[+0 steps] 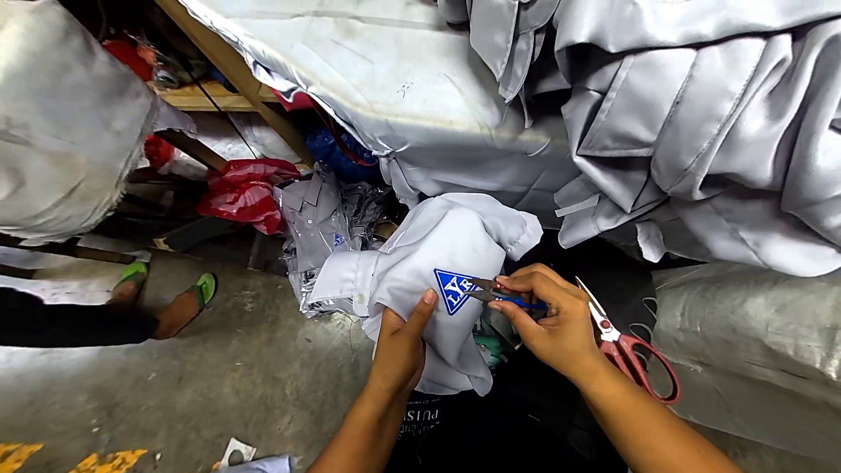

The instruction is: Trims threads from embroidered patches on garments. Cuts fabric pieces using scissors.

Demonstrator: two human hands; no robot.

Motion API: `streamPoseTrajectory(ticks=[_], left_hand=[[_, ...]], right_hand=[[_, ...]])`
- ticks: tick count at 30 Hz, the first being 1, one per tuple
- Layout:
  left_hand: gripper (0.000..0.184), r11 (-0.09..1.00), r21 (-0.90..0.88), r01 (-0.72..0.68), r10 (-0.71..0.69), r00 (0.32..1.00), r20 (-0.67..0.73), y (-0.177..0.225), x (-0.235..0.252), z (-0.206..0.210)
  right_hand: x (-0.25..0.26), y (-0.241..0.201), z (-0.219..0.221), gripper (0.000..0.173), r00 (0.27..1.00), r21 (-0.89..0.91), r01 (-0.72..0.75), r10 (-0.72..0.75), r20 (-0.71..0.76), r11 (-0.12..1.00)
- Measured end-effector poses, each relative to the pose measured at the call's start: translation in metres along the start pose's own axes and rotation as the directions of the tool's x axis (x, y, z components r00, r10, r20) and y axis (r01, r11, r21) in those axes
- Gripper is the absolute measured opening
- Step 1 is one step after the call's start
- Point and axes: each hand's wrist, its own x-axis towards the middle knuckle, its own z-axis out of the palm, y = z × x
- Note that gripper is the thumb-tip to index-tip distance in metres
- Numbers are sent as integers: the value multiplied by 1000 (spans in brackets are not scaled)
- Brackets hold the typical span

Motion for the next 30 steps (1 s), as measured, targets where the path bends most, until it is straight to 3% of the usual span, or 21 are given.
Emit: streamPoseTrajectory(ticks=[8,14,30], left_hand=[[15,1000,-12,28,-28,1000,-13,-2,-1,1],[15,1000,-3,-4,4,1000,-16,-1,0,3],[13,999,46,21,-23,999,34,0,4,2]], right_hand=[[-1,-4,-1,19,999,-1,37,-37,2,999],[0,-6,-14,26,993,68,-83,76,93,994],[10,-4,-17,22,980,-102,141,-125,154,985]])
